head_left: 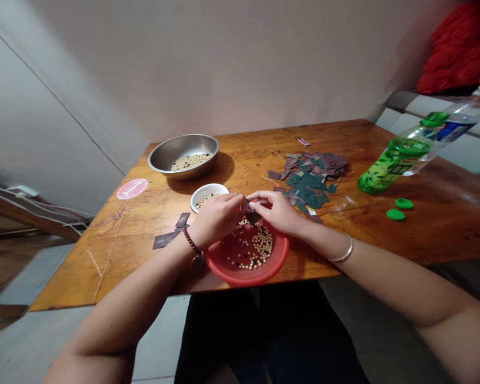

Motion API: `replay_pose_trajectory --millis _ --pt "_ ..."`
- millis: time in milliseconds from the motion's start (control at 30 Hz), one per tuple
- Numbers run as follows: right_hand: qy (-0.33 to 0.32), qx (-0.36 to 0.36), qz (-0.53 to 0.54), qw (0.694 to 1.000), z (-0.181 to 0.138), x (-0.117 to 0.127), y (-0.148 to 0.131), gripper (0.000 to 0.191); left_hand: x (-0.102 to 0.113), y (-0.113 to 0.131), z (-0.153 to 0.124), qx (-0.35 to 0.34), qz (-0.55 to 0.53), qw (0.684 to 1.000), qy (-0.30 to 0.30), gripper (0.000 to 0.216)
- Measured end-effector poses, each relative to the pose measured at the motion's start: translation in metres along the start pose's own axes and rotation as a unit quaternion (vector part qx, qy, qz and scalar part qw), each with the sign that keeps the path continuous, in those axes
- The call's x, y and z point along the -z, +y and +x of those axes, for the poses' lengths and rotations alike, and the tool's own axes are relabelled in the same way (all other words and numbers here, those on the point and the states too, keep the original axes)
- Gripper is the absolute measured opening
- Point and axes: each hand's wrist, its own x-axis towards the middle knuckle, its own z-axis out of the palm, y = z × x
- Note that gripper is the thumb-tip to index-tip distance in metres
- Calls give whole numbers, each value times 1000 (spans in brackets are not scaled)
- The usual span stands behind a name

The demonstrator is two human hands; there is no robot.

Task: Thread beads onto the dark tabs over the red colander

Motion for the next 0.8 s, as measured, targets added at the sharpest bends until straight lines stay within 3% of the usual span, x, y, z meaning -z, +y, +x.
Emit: replay_pose_trajectory --millis 800 --pt "5 8 -29 1000 -1 -1 2 21 -1 0 1 -4 13 1000 3 9"
